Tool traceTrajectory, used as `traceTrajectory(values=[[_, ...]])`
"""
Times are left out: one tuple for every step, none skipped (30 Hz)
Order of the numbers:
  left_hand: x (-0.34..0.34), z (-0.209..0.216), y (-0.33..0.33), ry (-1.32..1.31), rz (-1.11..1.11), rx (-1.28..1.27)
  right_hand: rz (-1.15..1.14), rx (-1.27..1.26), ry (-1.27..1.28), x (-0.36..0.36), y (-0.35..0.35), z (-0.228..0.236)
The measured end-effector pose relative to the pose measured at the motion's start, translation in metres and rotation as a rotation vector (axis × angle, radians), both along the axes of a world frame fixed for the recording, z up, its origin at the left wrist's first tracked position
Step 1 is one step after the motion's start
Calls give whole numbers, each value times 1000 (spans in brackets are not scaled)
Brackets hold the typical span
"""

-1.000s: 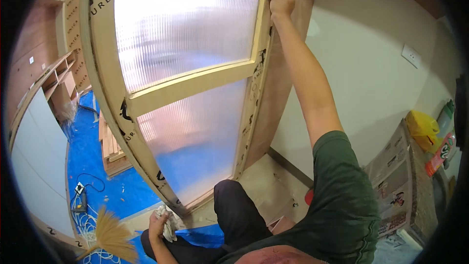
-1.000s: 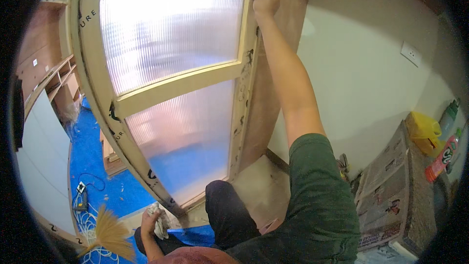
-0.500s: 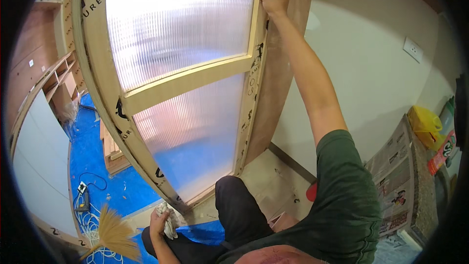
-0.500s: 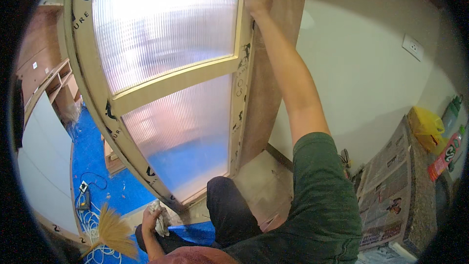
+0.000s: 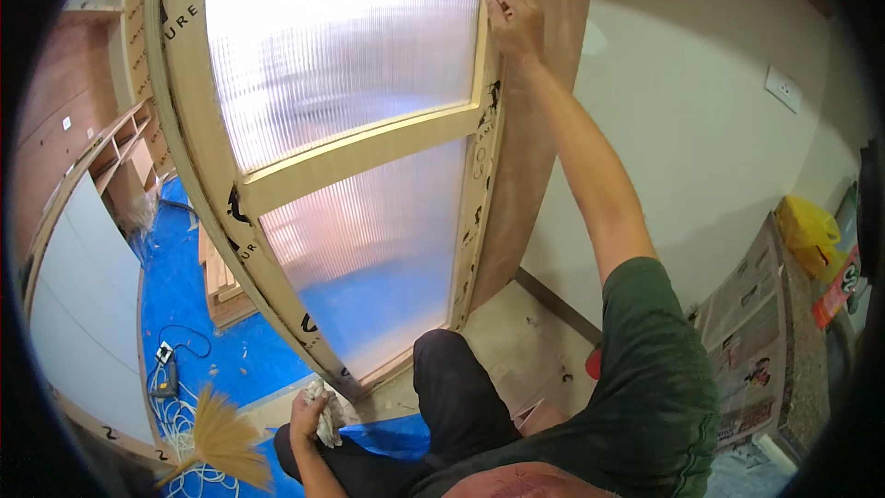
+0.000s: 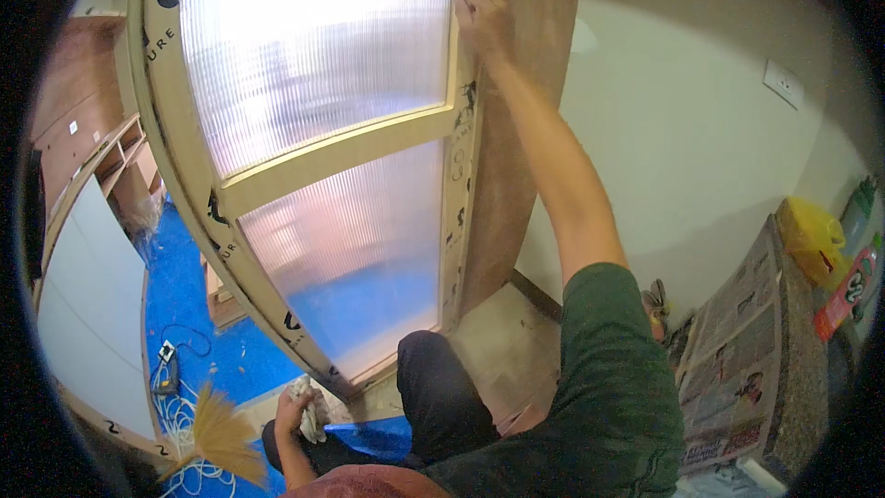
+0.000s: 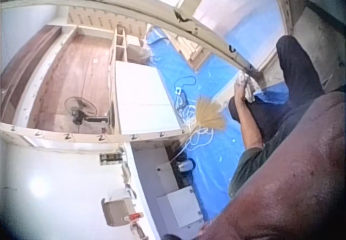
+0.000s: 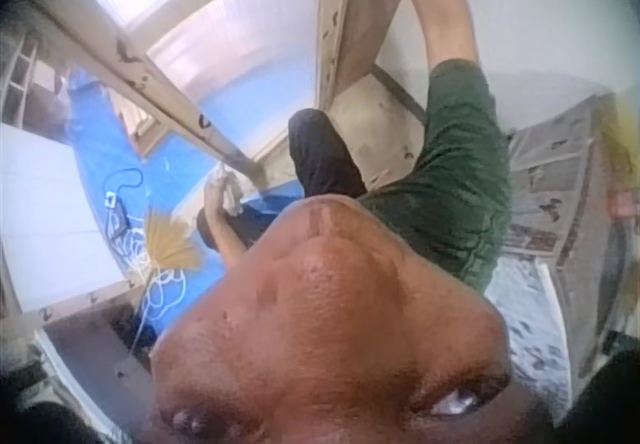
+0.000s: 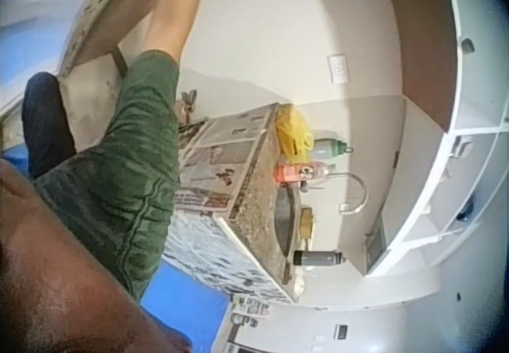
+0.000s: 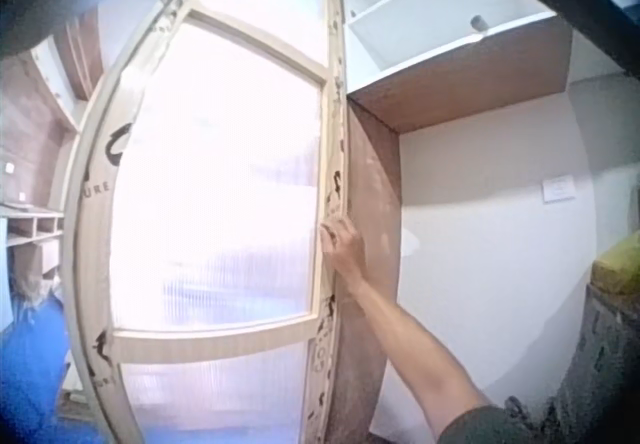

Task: The person wipes the wooden frame of a door with a cloth, sands a section of the frame using a sanding block, and then peels off protective tape from the frame by hand.

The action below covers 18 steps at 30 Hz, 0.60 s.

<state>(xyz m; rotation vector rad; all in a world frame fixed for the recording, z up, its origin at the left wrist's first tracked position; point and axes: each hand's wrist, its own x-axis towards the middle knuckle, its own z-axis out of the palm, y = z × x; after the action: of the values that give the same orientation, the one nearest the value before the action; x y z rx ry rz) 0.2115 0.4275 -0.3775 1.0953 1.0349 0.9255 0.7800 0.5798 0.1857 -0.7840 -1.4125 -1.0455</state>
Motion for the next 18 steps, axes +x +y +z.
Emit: traceTrajectory(values=[[-3, -3, 3, 17, -5, 1, 62, -22, 109, -3, -6, -15], [-10, -12, 4, 30, 4, 7, 139, -40, 212, -15, -9, -32], [-20, -18, 2, 47, 26, 7, 229, -66, 319, -31, -9, -56], [-27, -17, -3, 121, 50, 44, 388, -221, 431, -46, -10, -91], [-28, -13, -9, 188, 75, 61, 542, -400, 535, -67, -17, -130], [-30, -6, -12, 257, 109, 75, 688, -427, 632, -97, -27, -170], [-25, -10, -4, 335, 69, 82, 803, -487, 744, -122, -43, -210], [-22, -17, -2, 430, 19, 84, 725, -549, 675, -137, -54, -260], [-22, -38, 10, 407, -49, 19, 658, -618, 591, -149, -69, -298], [-3, -28, 16, 486, -72, 111, 582, -667, 517, -157, -91, -334], [5, -20, 11, 259, -82, -31, 544, -734, 422, -182, -105, -353], [14, 4, 6, 274, -73, -11, 607, -776, 422, -210, -111, -368], [5, 0, -2, 208, -41, -43, 693, -803, 410, -250, -109, -377], [-7, -5, -8, 141, -13, -62, 775, -818, 396, -288, -105, -383], [-5, 0, -13, 126, -11, -88, 793, -831, 379, -310, -102, -388], [-3, 7, -19, 112, -14, -115, 806, -845, 365, -330, -99, -393], [-7, 10, -21, 200, 0, 19, 838, -819, 386, -351, -93, -392], [-7, 11, -21, 189, 1, 11, 850, -787, 407, -364, -85, -390]])
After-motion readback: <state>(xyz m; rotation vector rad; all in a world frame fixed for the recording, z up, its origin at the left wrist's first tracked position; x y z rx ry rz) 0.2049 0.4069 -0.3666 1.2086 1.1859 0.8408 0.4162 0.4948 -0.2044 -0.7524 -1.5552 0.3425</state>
